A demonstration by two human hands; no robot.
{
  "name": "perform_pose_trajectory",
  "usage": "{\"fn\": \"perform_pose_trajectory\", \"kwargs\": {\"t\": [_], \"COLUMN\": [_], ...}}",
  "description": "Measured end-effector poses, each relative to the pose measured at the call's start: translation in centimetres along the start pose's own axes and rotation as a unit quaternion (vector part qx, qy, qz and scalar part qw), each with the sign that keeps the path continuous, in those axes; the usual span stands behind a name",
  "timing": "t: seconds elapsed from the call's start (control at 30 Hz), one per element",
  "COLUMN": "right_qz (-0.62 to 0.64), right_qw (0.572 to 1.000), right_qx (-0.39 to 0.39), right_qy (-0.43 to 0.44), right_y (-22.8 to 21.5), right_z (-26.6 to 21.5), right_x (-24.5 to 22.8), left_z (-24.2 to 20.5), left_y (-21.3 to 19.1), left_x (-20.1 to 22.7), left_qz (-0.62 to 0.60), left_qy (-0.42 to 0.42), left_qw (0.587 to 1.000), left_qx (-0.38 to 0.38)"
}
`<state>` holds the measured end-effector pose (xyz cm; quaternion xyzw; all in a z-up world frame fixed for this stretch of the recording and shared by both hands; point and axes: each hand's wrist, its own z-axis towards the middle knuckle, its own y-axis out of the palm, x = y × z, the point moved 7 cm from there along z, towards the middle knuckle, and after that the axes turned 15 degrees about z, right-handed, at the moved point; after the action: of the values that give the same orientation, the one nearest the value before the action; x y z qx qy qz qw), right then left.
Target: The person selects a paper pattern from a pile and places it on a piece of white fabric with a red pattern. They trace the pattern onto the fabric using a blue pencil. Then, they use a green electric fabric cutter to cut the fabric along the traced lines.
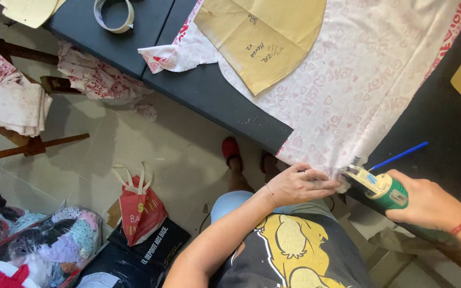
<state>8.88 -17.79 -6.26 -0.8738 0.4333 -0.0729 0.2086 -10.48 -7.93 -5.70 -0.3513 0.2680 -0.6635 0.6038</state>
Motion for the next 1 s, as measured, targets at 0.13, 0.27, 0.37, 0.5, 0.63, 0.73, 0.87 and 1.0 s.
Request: {"fn": "perform_pose_trajectory", "kwargs": {"t": [0.13,0.27,0.37,0.5,0.63,0.73,0.87,1.0], "right_qz": [0.009,0.002,-0.016,-0.015,-0.014,-0.028,0.004,-0.004], "right_qw": [1.0,1.0,0.999,1.0,1.0,0.999,1.0,1.0], "right_qx": [0.011,0.001,0.013,0.007,-0.003,0.01,0.004,0.004], "right_qy": [-0.001,0.014,-0.029,-0.017,0.009,-0.015,-0.014,0.002], "right_y": [0.5,0.3,0.1,-0.5,-0.9,-0.5,-0.6,0.2], "right_z": [0.6,0.6,1.0,0.8,0.0,0.7,0.3,0.2], "right_x": [2.3,2.3,1.7,0.1,-1.0,-0.6,-1.3,0.5], "left_z": [-0.4,-0.8,-0.4,-0.3,-0.4,-0.8,-0.1,-0.2], "left_y": [0.6,1.5,1.4,1.7,1.8,2.3,1.1,1.0], "left_x": [0.1,0.5,0.4,0.4,0.5,0.6,0.1,0.3], "left_qz": [0.022,0.051,0.064,0.05,0.077,0.043,0.039,0.024], "left_qy": [-0.004,-0.006,-0.026,-0.02,-0.027,-0.007,-0.008,-0.023], "left_qw": [0.999,0.996,0.994,0.996,0.996,0.997,0.998,0.999], "left_qx": [-0.03,-0.068,-0.081,-0.068,-0.039,-0.061,-0.039,-0.038]}}
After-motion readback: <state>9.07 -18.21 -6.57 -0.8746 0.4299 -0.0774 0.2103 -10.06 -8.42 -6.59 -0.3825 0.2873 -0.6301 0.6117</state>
